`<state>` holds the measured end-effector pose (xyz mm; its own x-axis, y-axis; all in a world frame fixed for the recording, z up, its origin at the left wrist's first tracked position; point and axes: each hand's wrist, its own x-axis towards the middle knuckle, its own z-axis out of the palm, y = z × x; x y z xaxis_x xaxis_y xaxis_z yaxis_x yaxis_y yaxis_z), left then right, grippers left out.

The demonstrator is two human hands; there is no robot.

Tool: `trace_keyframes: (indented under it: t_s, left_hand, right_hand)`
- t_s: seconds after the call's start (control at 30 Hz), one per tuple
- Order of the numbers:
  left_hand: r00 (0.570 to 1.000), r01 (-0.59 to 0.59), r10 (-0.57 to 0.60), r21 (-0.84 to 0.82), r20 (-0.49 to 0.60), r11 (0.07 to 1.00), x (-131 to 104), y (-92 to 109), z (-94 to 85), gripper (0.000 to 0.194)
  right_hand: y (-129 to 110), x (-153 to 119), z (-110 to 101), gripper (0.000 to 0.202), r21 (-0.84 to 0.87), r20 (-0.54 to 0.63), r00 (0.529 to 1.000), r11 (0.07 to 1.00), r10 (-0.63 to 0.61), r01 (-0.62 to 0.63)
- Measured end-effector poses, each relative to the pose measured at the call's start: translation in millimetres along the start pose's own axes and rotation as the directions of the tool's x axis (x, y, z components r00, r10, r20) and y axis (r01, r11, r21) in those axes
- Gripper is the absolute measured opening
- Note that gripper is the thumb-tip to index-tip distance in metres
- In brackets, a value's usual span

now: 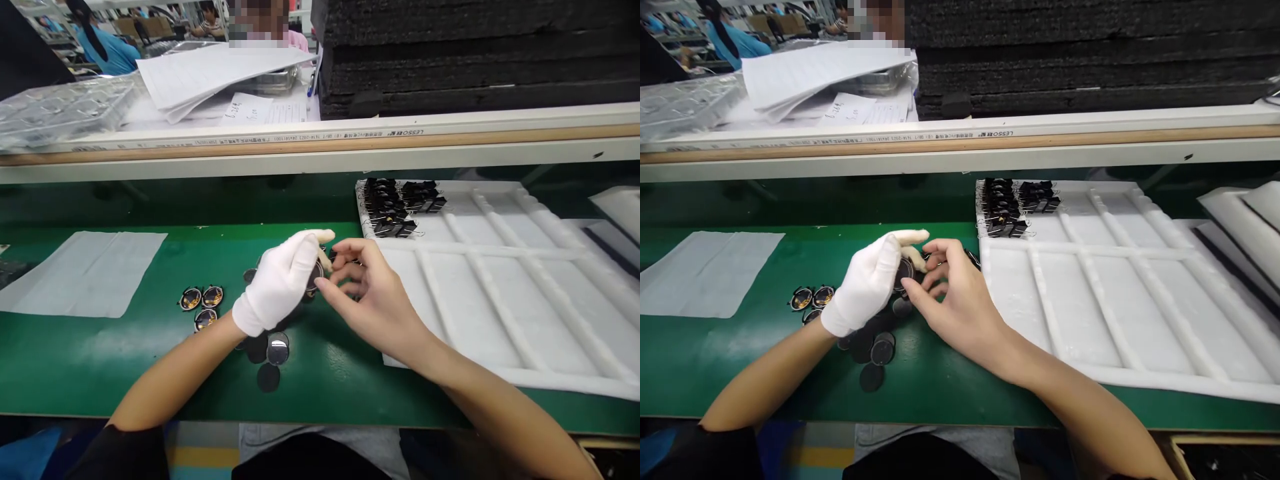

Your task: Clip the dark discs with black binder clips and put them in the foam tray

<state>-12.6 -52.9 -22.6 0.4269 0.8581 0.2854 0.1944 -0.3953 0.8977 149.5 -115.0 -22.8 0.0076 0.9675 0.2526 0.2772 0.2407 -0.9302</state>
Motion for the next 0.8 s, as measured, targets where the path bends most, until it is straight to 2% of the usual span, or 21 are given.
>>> trace_keyframes:
  t_s: [0.03, 0.1, 0.2, 0.27, 0.33, 0.4, 0.43, 0.5, 0.6, 0.67, 0.73, 0.8]
  left_hand:
    - [1.0, -0.015, 0.015, 0.033, -0.004, 0.999, -2, 0, 1.1, 0.058]
    - [0.996, -0.086, 0.09, 0.126, -0.026, 0.988, -7, 0, 3.2, 0.06]
    - [0.965, -0.248, 0.263, 0.245, -0.026, 0.937, -13, 1, 5.1, 0.065]
    - [0.955, -0.276, 0.295, 0.261, -0.037, 0.925, -14, 3, 5.7, 0.067]
    - [0.979, -0.166, 0.191, 0.261, -0.072, 0.951, -13, 6, 6.0, 0.059]
    - [0.997, 0.011, 0.008, 0.265, -0.073, 0.964, -9, 12, 5.6, 0.042]
    - [0.996, 0.087, -0.074, 0.269, -0.058, 0.959, -7, 15, 4.9, 0.036]
    - [0.985, 0.167, -0.172, 0.28, -0.004, 0.946, -4, 22, 2.2, 0.033]
    - [0.96, 0.194, -0.238, 0.265, 0.145, 0.945, -1, 28, -3.4, 0.034]
    - [0.935, 0.197, -0.255, 0.236, 0.246, 0.952, 0, 26, -5.2, 0.035]
    - [0.931, 0.168, -0.213, 0.168, 0.298, 0.971, -1, 17, -3.0, 0.035]
    - [0.944, 0.107, -0.124, 0.072, 0.306, 0.992, -2, 5, 3.6, 0.039]
  right_hand:
    - [-1, 1, 0, 0.042, 0.118, 0.051, 0.991, 0.985, 0.121, -0.126]
    - [-4, 5, 0, 0.047, 0.251, 0.174, 0.953, 0.924, 0.25, -0.288]
    - [-6, 8, -3, 0.046, 0.322, 0.261, 0.925, 0.878, 0.277, -0.354]
    - [-7, 9, -6, 0.045, 0.348, 0.255, 0.931, 0.873, 0.261, -0.341]
    - [-9, 10, -10, 0.047, 0.372, 0.173, 0.954, 0.88, 0.246, -0.294]
    - [-12, 10, -17, 0.048, 0.385, 0.086, 0.971, 0.892, 0.221, -0.237]
    - [-14, 11, -21, 0.045, 0.377, 0.082, 0.976, 0.9, 0.203, -0.219]
    - [-17, 13, -31, 0.034, 0.32, 0.152, 0.977, 0.928, 0.147, -0.19]
    - [-21, 16, -49, 0.024, 0.186, 0.329, 0.942, 0.974, 0.064, -0.131]
    - [-23, 18, -61, 0.023, 0.133, 0.389, 0.921, 0.986, 0.037, -0.096]
    - [-25, 19, -71, 0.021, 0.111, 0.388, 0.921, 0.992, 0.015, -0.063]
    - [-27, 19, -80, 0.019, 0.104, 0.336, 0.942, 0.994, -0.009, -0.028]
